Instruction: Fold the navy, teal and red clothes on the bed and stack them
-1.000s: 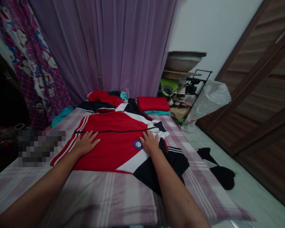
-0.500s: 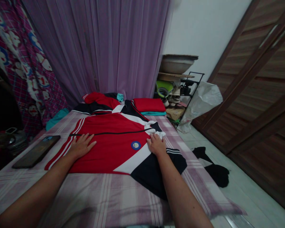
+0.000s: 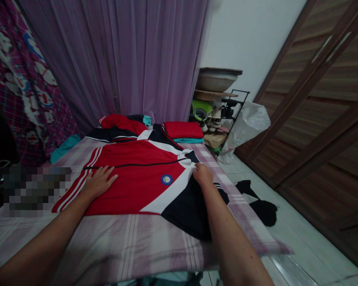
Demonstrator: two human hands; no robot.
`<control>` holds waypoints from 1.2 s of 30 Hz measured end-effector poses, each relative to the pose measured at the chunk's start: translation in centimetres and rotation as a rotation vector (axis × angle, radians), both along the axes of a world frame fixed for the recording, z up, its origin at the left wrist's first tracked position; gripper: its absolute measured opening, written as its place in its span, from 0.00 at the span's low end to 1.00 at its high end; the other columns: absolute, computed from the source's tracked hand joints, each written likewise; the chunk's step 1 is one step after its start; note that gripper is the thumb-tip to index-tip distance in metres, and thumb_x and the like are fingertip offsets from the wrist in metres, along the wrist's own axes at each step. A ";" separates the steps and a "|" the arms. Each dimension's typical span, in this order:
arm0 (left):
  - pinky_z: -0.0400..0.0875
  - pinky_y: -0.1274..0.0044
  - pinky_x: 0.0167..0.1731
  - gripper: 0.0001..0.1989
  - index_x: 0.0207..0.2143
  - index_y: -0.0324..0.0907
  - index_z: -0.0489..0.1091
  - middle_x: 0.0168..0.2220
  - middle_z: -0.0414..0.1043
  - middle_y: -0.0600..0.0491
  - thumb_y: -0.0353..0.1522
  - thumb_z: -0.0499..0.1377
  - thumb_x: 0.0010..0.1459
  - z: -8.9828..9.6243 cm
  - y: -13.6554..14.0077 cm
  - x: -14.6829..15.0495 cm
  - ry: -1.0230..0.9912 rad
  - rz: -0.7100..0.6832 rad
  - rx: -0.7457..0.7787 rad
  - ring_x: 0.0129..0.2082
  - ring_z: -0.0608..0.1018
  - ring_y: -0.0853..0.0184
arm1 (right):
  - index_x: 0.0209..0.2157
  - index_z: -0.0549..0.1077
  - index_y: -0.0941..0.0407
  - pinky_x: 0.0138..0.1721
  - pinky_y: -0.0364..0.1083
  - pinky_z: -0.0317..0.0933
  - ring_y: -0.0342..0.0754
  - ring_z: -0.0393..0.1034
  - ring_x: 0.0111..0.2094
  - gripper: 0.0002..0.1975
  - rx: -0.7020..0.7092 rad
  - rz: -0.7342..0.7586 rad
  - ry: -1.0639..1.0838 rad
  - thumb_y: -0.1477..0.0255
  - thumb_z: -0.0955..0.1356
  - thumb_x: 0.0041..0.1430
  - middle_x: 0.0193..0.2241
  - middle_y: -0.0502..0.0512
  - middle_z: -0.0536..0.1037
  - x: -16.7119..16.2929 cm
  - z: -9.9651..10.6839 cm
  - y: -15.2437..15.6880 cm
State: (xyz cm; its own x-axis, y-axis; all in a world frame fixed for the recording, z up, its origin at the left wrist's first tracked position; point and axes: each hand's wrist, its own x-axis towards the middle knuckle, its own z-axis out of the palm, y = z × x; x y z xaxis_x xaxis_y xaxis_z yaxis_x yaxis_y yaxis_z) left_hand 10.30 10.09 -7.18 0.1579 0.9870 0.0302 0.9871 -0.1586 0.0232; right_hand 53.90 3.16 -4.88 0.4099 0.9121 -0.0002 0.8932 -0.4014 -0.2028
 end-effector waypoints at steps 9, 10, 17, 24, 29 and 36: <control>0.50 0.54 0.64 0.33 0.66 0.42 0.56 0.68 0.54 0.44 0.48 0.42 0.65 0.1 -0.2 0.1 -0.007 -0.004 0.035 0.68 0.56 0.52 | 0.41 0.81 0.57 0.40 0.45 0.65 0.54 0.76 0.43 0.23 -0.288 -0.002 0.073 0.54 0.64 0.61 0.43 0.62 0.81 4.2 1.4 -0.8; 0.51 0.54 0.63 0.32 0.66 0.42 0.57 0.68 0.55 0.44 0.47 0.42 0.65 0.1 -0.3 0.2 -0.005 -0.003 0.040 0.68 0.57 0.52 | 0.40 0.81 0.57 0.39 0.45 0.65 0.53 0.76 0.43 0.23 -0.314 0.010 0.075 0.54 0.65 0.60 0.43 0.61 0.81 4.6 1.5 -0.8; 0.52 0.54 0.63 0.31 0.66 0.42 0.58 0.68 0.56 0.44 0.45 0.44 0.65 0.3 -0.5 0.2 -0.011 -0.005 0.051 0.68 0.58 0.53 | 0.31 0.81 0.59 0.38 0.47 0.67 0.55 0.76 0.40 0.15 -0.487 0.043 0.026 0.61 0.73 0.49 0.37 0.63 0.82 5.5 2.3 -0.5; 0.53 0.54 0.63 0.30 0.65 0.42 0.60 0.67 0.57 0.44 0.45 0.45 0.65 0.1 -0.6 0.2 -0.028 -0.008 0.078 0.67 0.59 0.52 | 0.24 0.78 0.59 0.33 0.46 0.65 0.51 0.75 0.31 0.05 -0.541 0.112 0.009 0.71 0.73 0.44 0.27 0.59 0.80 5.0 2.3 -0.6; 0.52 0.55 0.63 0.30 0.65 0.42 0.60 0.67 0.58 0.44 0.45 0.45 0.65 -0.1 -0.4 0.1 -0.037 -0.006 0.078 0.67 0.59 0.53 | 0.23 0.76 0.58 0.31 0.44 0.62 0.48 0.73 0.30 0.07 -0.408 0.171 0.016 0.68 0.72 0.48 0.26 0.56 0.79 5.1 3.5 -0.8; 0.53 0.54 0.63 0.30 0.64 0.42 0.60 0.67 0.58 0.44 0.45 0.45 0.65 -0.1 -0.4 0.0 -0.042 -0.015 0.082 0.67 0.59 0.53 | 0.31 0.71 0.55 0.31 0.42 0.60 0.45 0.68 0.30 0.13 0.109 0.273 0.163 0.59 0.66 0.58 0.28 0.51 0.76 4.6 6.3 -0.1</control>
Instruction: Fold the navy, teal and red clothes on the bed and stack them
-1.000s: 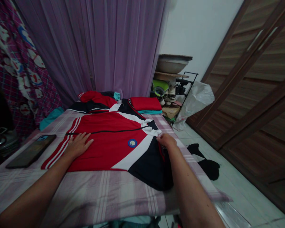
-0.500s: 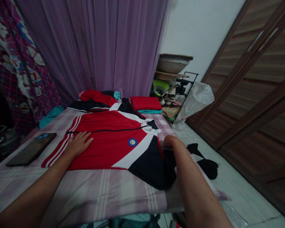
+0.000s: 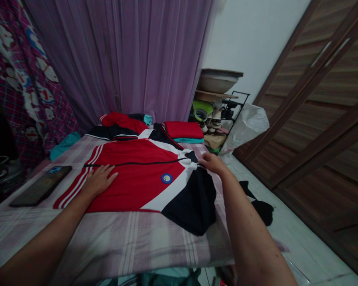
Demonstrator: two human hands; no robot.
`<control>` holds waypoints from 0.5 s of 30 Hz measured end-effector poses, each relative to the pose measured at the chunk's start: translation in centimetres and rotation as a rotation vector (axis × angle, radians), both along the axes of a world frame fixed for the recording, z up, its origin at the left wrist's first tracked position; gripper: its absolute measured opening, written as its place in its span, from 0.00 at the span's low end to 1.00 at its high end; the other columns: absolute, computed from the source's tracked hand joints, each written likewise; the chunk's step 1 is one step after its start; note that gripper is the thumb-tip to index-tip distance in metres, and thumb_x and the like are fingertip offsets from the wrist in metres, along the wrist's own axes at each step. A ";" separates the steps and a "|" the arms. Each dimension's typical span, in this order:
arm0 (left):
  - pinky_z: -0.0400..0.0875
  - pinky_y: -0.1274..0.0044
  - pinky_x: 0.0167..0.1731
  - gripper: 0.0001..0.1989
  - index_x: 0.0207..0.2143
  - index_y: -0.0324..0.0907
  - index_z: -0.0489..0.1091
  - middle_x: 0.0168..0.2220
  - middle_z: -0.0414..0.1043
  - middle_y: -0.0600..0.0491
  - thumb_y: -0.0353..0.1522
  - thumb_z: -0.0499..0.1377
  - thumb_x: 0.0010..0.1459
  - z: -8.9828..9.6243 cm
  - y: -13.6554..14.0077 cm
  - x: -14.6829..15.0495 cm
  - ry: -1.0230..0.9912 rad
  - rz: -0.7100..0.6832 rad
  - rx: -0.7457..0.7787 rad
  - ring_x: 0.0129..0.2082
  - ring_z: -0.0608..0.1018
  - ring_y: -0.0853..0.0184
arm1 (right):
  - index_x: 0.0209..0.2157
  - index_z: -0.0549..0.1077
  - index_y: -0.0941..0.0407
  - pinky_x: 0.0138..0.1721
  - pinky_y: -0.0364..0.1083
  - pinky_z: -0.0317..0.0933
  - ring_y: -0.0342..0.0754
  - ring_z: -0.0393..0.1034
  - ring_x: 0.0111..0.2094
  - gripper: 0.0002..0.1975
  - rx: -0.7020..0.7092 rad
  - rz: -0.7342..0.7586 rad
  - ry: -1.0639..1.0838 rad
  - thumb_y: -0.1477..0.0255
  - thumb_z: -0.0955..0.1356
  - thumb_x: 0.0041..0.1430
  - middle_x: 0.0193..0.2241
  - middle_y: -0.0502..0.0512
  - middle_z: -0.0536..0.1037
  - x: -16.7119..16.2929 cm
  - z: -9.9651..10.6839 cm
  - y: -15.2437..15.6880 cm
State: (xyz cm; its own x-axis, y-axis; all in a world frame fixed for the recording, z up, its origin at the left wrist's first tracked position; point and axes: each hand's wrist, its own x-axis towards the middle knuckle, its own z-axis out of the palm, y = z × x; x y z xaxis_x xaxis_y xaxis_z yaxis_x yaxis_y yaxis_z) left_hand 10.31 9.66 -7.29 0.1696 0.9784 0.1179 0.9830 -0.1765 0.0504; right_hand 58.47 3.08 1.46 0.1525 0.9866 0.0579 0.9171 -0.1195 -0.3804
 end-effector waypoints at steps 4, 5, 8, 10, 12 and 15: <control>0.52 0.54 0.63 0.30 0.65 0.41 0.60 0.67 0.57 0.44 0.44 0.45 0.65 -0.1 0.1 -0.1 0.006 0.004 -0.003 0.67 0.58 0.53 | 0.28 0.65 0.54 0.31 0.43 0.60 0.44 0.64 0.27 0.17 0.493 0.102 0.364 0.53 0.67 0.53 0.24 0.48 0.69 -2.6 2.6 2.6; 0.52 0.54 0.63 0.30 0.65 0.41 0.60 0.67 0.57 0.44 0.44 0.45 0.65 -0.2 0.1 -0.1 0.004 0.005 -0.007 0.67 0.58 0.53 | 0.28 0.65 0.53 0.32 0.44 0.61 0.44 0.65 0.28 0.17 0.594 0.097 0.424 0.54 0.66 0.54 0.25 0.48 0.69 -3.5 3.4 3.5; 0.52 0.53 0.63 0.30 0.65 0.41 0.60 0.67 0.57 0.44 0.44 0.45 0.65 -0.5 0.2 -0.2 -0.015 0.002 -0.005 0.67 0.58 0.52 | 0.30 0.65 0.53 0.35 0.45 0.63 0.46 0.68 0.31 0.13 0.786 -0.023 0.405 0.58 0.64 0.59 0.28 0.51 0.72 -6.7 5.7 6.0; 0.54 0.54 0.63 0.31 0.65 0.40 0.60 0.67 0.58 0.42 0.44 0.46 0.64 -0.7 0.3 -0.3 -0.045 0.000 0.036 0.67 0.60 0.52 | 0.32 0.68 0.53 0.39 0.47 0.63 0.49 0.70 0.35 0.10 0.733 -0.121 0.202 0.61 0.65 0.60 0.30 0.53 0.75 -8.6 6.8 7.1; 0.55 0.55 0.62 0.31 0.64 0.38 0.61 0.66 0.59 0.40 0.44 0.48 0.63 -0.9 0.3 -0.5 -0.097 -0.013 0.122 0.66 0.61 0.51 | 0.34 0.71 0.52 0.41 0.49 0.63 0.53 0.72 0.38 0.08 0.579 -0.178 -0.034 0.62 0.66 0.60 0.33 0.55 0.78 -9.9 7.6 7.4; 0.58 0.60 0.61 0.27 0.59 0.38 0.66 0.62 0.65 0.40 0.42 0.48 0.62 -0.6 -0.1 -0.9 -0.231 -0.102 0.290 0.62 0.67 0.53 | 0.37 0.75 0.52 0.41 0.50 0.63 0.55 0.73 0.41 0.08 0.411 -0.174 -0.222 0.63 0.67 0.59 0.37 0.57 0.80 -10.4 8.4 7.4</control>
